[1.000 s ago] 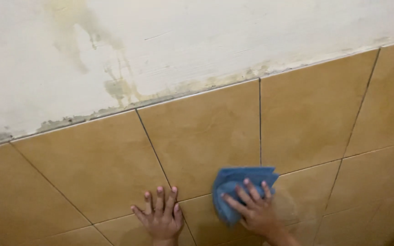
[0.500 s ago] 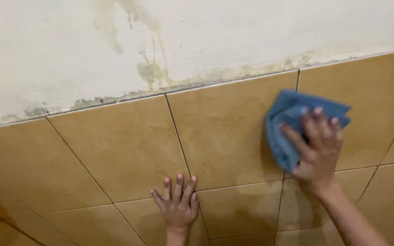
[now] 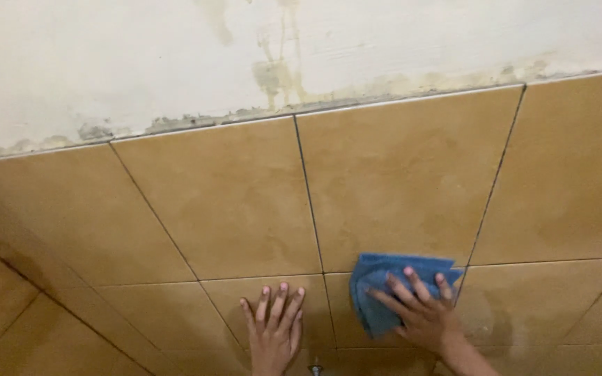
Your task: The recorder is scrubbing bathroom wall tiles with a cloth and water from a bucket.
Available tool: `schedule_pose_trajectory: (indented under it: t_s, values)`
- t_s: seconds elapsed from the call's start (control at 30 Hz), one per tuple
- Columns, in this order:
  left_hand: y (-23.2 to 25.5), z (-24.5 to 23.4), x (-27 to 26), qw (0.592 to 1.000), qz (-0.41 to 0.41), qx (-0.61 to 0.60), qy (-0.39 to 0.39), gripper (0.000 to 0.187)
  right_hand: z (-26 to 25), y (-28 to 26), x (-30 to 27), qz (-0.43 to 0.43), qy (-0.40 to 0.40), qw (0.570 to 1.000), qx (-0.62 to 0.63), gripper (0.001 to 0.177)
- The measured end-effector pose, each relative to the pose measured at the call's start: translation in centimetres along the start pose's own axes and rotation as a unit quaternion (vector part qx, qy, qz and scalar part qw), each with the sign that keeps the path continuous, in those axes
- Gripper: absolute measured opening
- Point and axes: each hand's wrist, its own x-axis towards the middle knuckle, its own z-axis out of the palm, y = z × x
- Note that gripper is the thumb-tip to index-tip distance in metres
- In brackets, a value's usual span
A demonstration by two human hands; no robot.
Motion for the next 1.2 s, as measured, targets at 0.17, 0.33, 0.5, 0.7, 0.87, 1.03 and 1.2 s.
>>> schedule_pose_trajectory:
  t_s: [0.17,0.33,0.5,0.7,0.87,1.03,1.2]
  values:
    - [-2.6,-4.6,2.5,0.998,-0.053,-0.021,0.037,0.045,0.0,-1.8,-0.7,-0.056,-0.03,0.997,-0.035,0.092]
    - [-6.0,-7.4,10.0,0.987,-0.112,0.013,0.118,0.043,-4.1,-0.4,7.9,0.01,0.033,0.999,-0.004,0.075]
    - [-9.4,-5.7,11.1,0.98,-0.133,0.071,0.129,0.044,-6.5,-1.2,16.0,0.13,0.174,0.976,0.007,0.066]
    - [-11.2,-1.4,2.3,0.985,-0.106,0.04,0.13,0.04,-1.1,-6.1,14.2,0.125,0.169,0.978,-0.002,0.054]
    - [-12.5,-0.3,-4.2,0.993,-0.097,0.007,0.065,0.046,6.4,-13.1,8.0,-0.007,0.073,0.997,-0.015,0.06]
    - [-15.8,-0.7,-6.7,0.995,-0.093,0.009,0.044,0.042,6.5,-15.3,11.0,-0.127,-0.016,0.991,-0.037,0.074]
    - [-19.9,-2.2,-8.2,0.976,-0.2,-0.083,0.034,0.033,-0.3,-14.2,24.6,0.005,0.094,0.994,-0.06,0.052]
